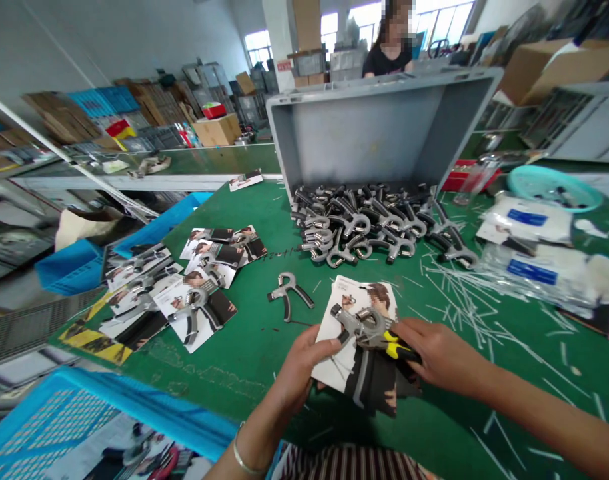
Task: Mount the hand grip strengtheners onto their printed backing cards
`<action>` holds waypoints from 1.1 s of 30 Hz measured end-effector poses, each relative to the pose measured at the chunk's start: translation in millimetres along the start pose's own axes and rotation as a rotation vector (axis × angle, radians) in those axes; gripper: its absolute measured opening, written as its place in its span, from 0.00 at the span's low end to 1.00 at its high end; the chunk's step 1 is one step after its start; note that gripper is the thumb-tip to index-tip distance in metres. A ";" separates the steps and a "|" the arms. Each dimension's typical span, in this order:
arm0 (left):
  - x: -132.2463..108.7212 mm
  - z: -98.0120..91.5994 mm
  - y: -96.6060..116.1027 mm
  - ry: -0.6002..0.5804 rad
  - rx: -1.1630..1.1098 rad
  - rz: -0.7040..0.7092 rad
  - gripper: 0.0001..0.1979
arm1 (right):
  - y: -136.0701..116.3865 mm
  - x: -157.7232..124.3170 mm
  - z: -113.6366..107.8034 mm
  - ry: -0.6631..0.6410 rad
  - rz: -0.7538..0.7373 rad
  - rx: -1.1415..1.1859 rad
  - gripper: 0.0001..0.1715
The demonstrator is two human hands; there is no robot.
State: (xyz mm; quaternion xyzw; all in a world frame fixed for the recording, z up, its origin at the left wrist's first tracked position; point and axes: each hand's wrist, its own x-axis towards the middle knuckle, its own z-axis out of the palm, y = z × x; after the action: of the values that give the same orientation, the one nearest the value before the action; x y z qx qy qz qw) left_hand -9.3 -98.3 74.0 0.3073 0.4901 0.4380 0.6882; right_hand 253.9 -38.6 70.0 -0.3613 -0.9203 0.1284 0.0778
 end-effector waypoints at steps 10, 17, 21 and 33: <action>15.0 -4.1 26.2 0.104 -0.075 0.222 0.14 | -51.0 -24.2 -42.8 -0.397 -0.108 0.636 0.10; 10.5 22.1 14.6 0.272 -0.171 0.509 0.21 | -61.2 5.9 25.1 0.146 0.295 0.363 0.26; 8.6 28.8 9.2 0.288 -0.206 0.540 0.22 | -78.4 14.7 33.8 0.263 0.296 0.312 0.26; 7.9 24.3 -2.1 0.283 -0.177 0.487 0.20 | -86.6 22.3 30.2 0.167 0.345 0.404 0.14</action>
State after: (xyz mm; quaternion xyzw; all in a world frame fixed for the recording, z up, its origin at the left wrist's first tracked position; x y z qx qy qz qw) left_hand 15.3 -91.8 77.1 0.2904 0.4529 0.6697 0.5119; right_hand 174.8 -89.8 67.6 -0.4992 -0.7911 0.2906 0.2011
